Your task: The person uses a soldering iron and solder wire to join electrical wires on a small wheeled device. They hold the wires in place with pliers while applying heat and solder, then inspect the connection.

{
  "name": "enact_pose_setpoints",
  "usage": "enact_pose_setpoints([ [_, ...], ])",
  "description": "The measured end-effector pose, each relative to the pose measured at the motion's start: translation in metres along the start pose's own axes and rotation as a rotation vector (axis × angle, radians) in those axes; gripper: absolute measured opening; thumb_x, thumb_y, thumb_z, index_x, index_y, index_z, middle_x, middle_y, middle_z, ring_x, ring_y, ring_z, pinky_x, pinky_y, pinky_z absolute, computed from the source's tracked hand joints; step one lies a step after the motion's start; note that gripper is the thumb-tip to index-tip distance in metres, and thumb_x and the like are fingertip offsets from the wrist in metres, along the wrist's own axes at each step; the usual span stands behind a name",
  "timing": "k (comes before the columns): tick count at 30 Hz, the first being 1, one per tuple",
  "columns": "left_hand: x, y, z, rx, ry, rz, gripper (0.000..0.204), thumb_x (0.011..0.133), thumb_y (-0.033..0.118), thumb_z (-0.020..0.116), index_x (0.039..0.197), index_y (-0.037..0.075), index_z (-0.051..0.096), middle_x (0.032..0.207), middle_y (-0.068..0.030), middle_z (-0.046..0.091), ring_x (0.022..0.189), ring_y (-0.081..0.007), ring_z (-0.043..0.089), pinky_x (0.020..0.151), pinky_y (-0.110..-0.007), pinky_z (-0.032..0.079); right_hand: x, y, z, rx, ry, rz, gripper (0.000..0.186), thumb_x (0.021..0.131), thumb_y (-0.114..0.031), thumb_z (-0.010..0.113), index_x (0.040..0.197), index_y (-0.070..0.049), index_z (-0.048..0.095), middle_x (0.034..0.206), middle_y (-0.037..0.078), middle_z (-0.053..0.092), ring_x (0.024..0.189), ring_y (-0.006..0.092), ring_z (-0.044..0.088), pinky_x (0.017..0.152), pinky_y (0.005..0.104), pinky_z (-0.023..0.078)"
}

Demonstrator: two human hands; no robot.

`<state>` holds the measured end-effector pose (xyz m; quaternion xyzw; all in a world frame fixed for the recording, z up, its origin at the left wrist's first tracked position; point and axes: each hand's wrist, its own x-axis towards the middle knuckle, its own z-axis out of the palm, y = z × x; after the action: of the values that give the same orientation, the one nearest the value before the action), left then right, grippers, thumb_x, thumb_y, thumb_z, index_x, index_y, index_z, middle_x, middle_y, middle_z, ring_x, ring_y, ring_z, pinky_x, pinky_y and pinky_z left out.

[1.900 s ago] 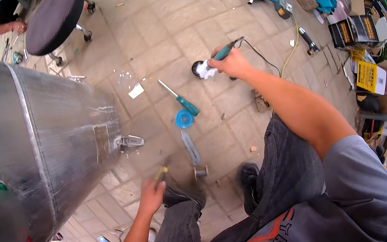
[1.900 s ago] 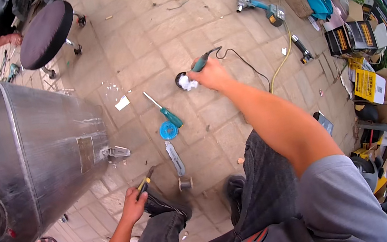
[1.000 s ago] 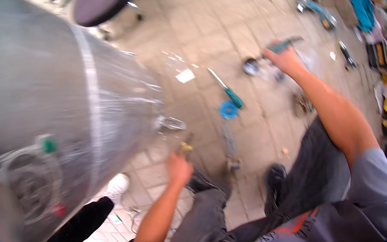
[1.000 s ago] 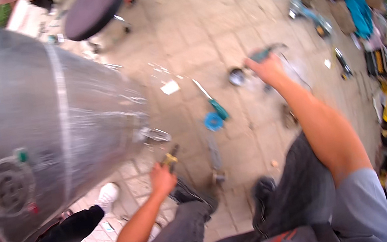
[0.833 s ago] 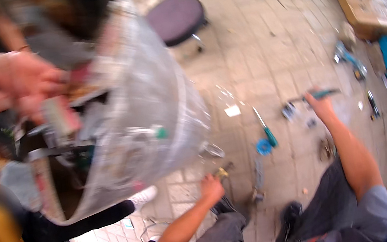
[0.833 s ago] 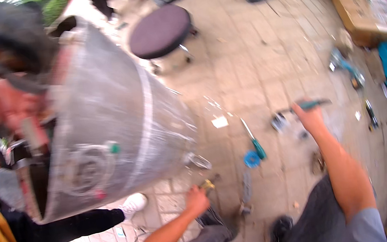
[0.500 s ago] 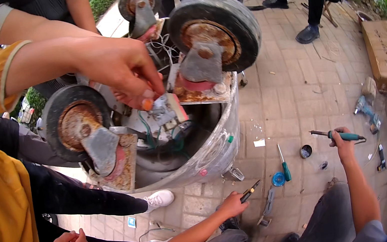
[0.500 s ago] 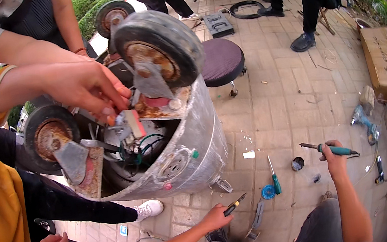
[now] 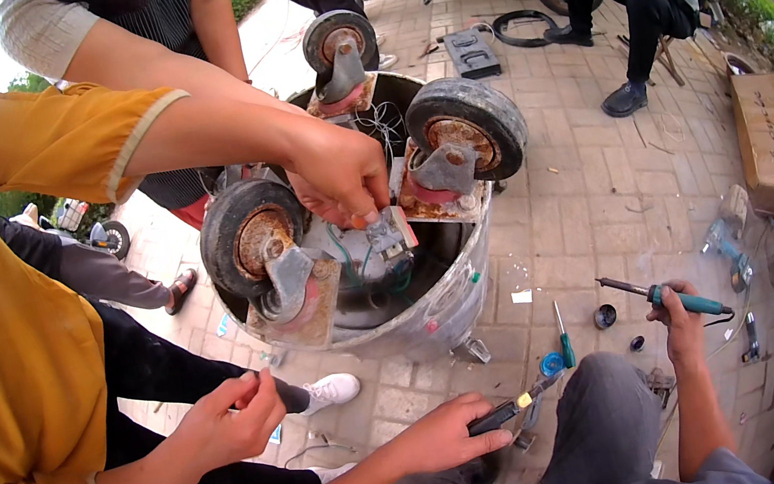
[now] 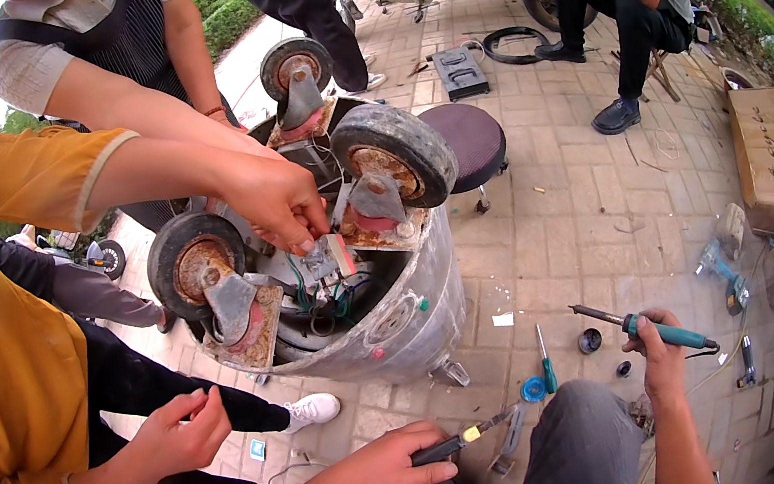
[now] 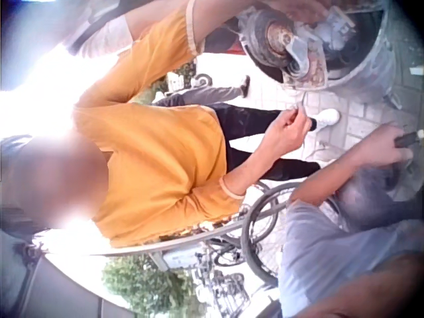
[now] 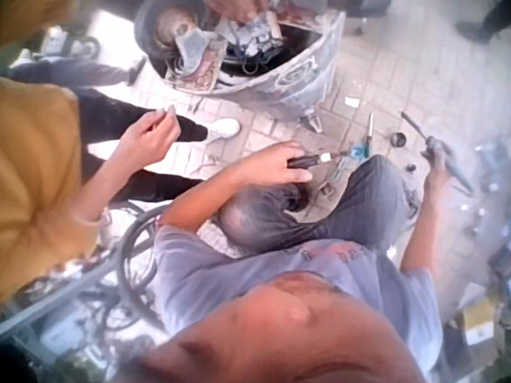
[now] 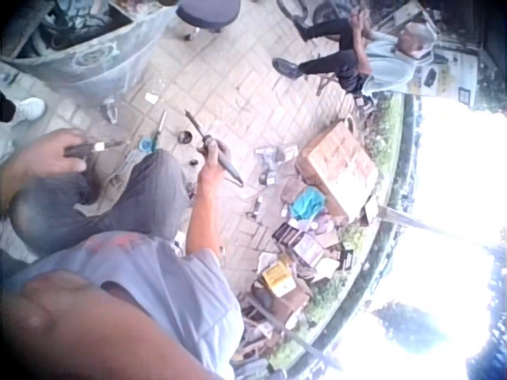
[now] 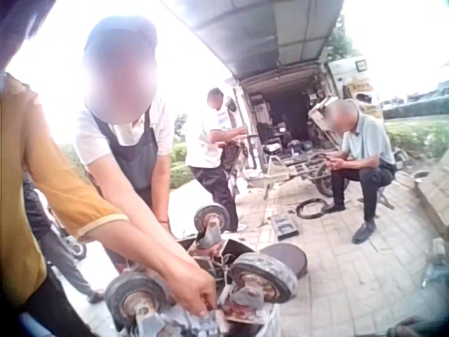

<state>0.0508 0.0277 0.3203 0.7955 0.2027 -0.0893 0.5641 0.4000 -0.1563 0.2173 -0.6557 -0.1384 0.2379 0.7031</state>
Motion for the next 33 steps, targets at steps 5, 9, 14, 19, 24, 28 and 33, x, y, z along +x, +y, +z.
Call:
enact_pose_setpoints([
  [5, -0.046, 0.053, -0.007, -0.012, 0.338, -0.058, 0.038, 0.088, 0.029, 0.068, 0.108, -0.001, 0.059, 0.104, -0.0159, 0.057, 0.101, -0.0329, 0.057, 0.089, -0.037, 0.045, -0.009, -0.032, 0.016, 0.120, -0.017, -0.048, 0.026, 0.091, -0.020, 0.063, 0.106, 0.000, 0.055, 0.086, 0.010, 0.064, 0.065, 0.0160, 0.061, 0.060, 0.0279, 0.054],
  [9, -0.080, 0.073, -0.021, 0.145, 0.672, 0.023, 0.031, 0.080, 0.015, 0.073, 0.103, -0.003, 0.062, 0.108, -0.0162, 0.059, 0.098, -0.0295, 0.059, 0.087, -0.036, 0.046, -0.018, -0.050, 0.010, 0.176, -0.026, -0.124, 0.025, 0.092, -0.020, 0.062, 0.107, -0.001, 0.054, 0.085, 0.010, 0.065, 0.064, 0.0163, 0.062, 0.060, 0.0280, 0.053],
  [14, -0.099, 0.067, -0.031, 0.259, 0.895, -0.017, 0.023, 0.077, 0.005, 0.067, 0.098, -0.005, 0.065, 0.109, -0.0190, 0.062, 0.096, -0.0334, 0.062, 0.085, -0.035, 0.049, -0.033, -0.072, 0.010, 0.178, -0.033, -0.157, 0.026, 0.092, -0.021, 0.062, 0.108, -0.001, 0.054, 0.084, 0.010, 0.064, 0.064, 0.0170, 0.063, 0.059, 0.0275, 0.052],
  [19, -0.097, 0.070, -0.029, 0.392, 0.956, -0.073, 0.032, 0.074, 0.002, 0.060, 0.105, -0.004, 0.064, 0.112, -0.0203, 0.061, 0.099, -0.0372, 0.061, 0.088, -0.039, 0.048, -0.044, -0.085, 0.009, 0.162, -0.026, -0.202, 0.028, 0.092, -0.022, 0.063, 0.108, -0.001, 0.053, 0.084, 0.011, 0.064, 0.064, 0.0180, 0.063, 0.061, 0.0269, 0.051],
  [24, -0.108, 0.092, -0.034, 0.892, 0.968, -0.095, 0.042, 0.067, 0.004, 0.061, 0.108, -0.004, 0.063, 0.115, -0.0208, 0.060, 0.100, -0.0391, 0.058, 0.088, -0.044, 0.049, -0.050, -0.089, 0.005, 0.166, -0.046, -0.208, 0.030, 0.091, -0.022, 0.063, 0.108, 0.000, 0.053, 0.084, 0.011, 0.064, 0.063, 0.0189, 0.063, 0.061, 0.0276, 0.051],
  [28, -0.110, 0.116, -0.035, 1.011, 0.904, -0.145, 0.040, 0.066, 0.005, 0.063, 0.105, -0.003, 0.063, 0.113, -0.0206, 0.059, 0.096, -0.0373, 0.059, 0.084, -0.043, 0.050, -0.056, -0.094, 0.012, 0.177, -0.036, -0.214, 0.031, 0.091, -0.022, 0.064, 0.108, 0.001, 0.052, 0.084, 0.012, 0.064, 0.063, 0.0199, 0.064, 0.061, 0.0288, 0.052],
  [33, -0.119, 0.116, -0.030, 0.950, 0.837, -0.183, 0.040, 0.068, 0.006, 0.063, 0.108, -0.002, 0.062, 0.112, -0.0186, 0.059, 0.097, -0.0362, 0.059, 0.084, -0.044, 0.050, -0.062, -0.091, 0.004, 0.181, -0.060, -0.218, 0.032, 0.090, -0.022, 0.065, 0.107, 0.001, 0.052, 0.083, 0.012, 0.063, 0.063, 0.0203, 0.064, 0.061, 0.0293, 0.052],
])
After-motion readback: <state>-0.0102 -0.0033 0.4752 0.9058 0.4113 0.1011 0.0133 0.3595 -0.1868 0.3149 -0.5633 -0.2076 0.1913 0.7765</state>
